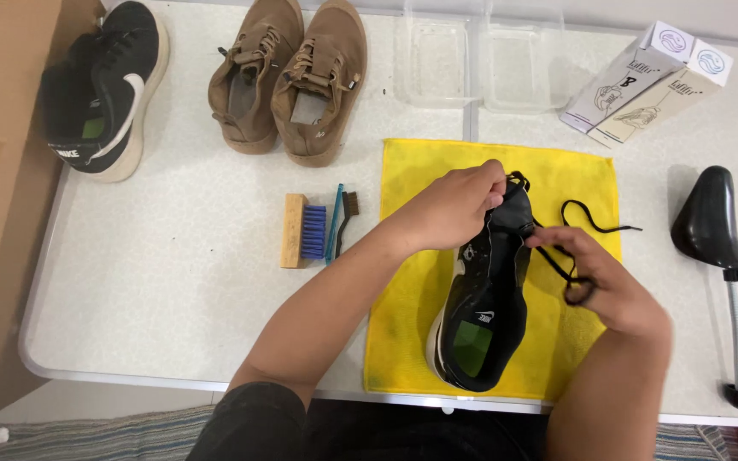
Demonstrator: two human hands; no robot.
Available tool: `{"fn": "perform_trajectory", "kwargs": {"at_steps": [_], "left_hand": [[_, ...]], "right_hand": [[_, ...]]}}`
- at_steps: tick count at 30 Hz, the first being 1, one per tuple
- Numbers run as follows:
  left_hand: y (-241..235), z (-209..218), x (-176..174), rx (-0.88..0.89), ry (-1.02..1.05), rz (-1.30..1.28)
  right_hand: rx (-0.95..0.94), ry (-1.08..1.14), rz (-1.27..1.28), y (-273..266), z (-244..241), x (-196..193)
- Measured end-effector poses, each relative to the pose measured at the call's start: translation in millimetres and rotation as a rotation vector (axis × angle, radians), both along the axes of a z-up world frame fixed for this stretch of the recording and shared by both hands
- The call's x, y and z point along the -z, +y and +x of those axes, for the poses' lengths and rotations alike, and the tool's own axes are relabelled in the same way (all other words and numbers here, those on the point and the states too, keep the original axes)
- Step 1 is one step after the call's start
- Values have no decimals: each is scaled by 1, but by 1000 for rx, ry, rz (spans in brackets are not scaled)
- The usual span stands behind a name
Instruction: The person unties the shoelaces of a black sneaker placed on a yellow cloth. They pull the laces through the eyelets one by one, starting from the top and working downwards, until the laces are completely removed from the shoe.
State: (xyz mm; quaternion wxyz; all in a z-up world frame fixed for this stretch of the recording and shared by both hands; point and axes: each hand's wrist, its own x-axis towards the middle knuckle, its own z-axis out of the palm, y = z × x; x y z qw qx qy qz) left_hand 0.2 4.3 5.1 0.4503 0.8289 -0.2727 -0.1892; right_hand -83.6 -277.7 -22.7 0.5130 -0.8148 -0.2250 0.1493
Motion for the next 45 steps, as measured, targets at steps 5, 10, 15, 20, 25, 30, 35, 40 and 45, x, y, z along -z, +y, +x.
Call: {"fn": "perform_trajectory", "kwargs": {"at_steps": [5,10,15,20,25,30,35,40,45], "left_hand": [[5,1,-10,-3,3,-64],[15,-7,-34,-35,-50,-291],[12,-18,-43,-28,-150,-461],[13,-13,-32,-35,-172,-522],[14,-6,-25,-24,-211,-512],[10,-9,-30,-70,-214,-495],[17,7,-8,-95,-194,-333],[18,6,-9,91,-127,127],[14,17,11,137,-158,224]], "right_hand": [[-133,150,-75,6,-11,-38],[295,-94,-815,24,-23,-37],[310,-330,-249,84,-3,-45],[326,-390,-144,103,19,3],[413,-340,-11,105,30,10],[349,-320,-98,114,26,5],[498,-459,-48,112,32,6],[682,-496,187,115,36,-4],[800,-605,310,113,36,-31]]}}
